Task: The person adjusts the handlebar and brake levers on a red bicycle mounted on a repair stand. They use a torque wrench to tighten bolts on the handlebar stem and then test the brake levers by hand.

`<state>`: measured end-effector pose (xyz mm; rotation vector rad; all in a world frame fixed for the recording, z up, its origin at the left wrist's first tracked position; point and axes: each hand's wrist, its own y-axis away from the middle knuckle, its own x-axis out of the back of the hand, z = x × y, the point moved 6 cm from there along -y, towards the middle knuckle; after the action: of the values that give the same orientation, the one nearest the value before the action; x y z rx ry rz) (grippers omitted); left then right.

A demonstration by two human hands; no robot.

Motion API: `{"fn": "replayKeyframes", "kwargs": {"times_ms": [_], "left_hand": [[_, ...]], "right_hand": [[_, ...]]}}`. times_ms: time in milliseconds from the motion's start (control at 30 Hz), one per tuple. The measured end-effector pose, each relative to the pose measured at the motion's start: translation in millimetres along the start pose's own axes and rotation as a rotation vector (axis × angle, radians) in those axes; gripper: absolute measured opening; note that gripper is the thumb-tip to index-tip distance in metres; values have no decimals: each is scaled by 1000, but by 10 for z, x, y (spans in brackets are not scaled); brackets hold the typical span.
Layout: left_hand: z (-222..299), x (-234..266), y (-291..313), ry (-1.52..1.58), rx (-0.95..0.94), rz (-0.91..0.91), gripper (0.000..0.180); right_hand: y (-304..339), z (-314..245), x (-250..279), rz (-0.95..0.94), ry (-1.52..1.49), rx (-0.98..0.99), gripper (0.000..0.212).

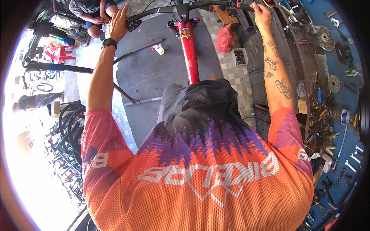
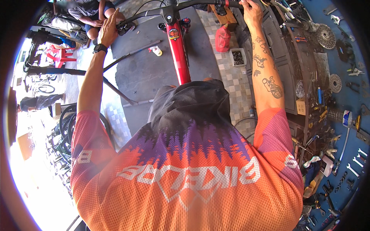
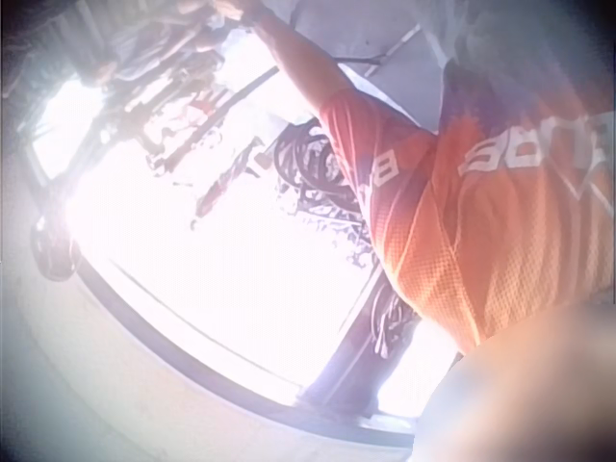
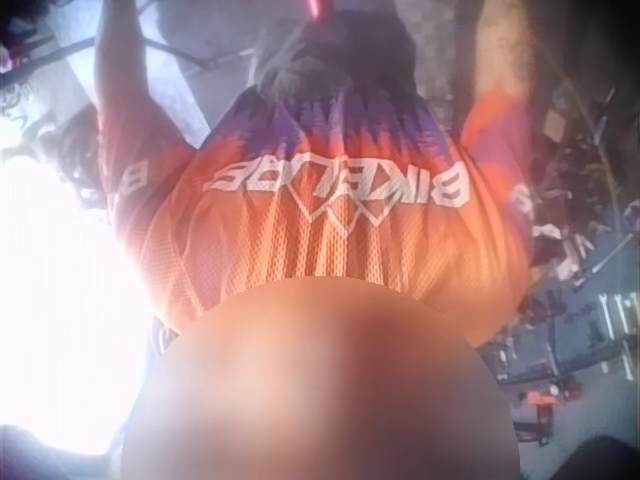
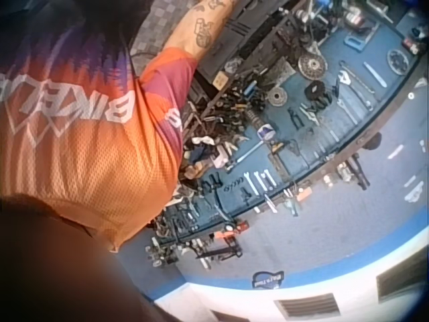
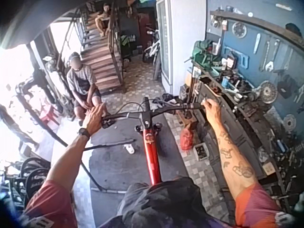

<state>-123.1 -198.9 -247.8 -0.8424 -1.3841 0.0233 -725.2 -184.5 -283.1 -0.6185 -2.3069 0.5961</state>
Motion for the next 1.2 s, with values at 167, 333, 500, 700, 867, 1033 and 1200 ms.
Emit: {"fn": "replayKeyframes", "kwargs": {"times_ms": [167, 333, 500, 700, 867, 1033, 1200], "left_hand": [[-98, -58, 13, 7, 111, -178, 106], [-47, -29, 31, -9, 31, -87, 107], [-152, -101, 47, -40, 114, -143, 109], [-87, -55, 43, -72, 139, -195, 108], [151, 149, -2, -78, 11, 24, 109], [-34, -40, 21, -86, 240, -395, 107], [90, 117, -22, -71, -9, -25, 101]], "right_hand": [[11, -132, 30, 15, -19, -29, 33], [22, -153, 46, 28, -5, -40, 34], [26, -147, 43, 38, -26, -16, 34], [18, -116, 37, 41, -79, 41, 33], [-15, -13, 22, -34, 63, -28, 36], [4, -42, 11, -38, 41, -72, 35], [42, -161, 41, 28, -3, -24, 35]]}}
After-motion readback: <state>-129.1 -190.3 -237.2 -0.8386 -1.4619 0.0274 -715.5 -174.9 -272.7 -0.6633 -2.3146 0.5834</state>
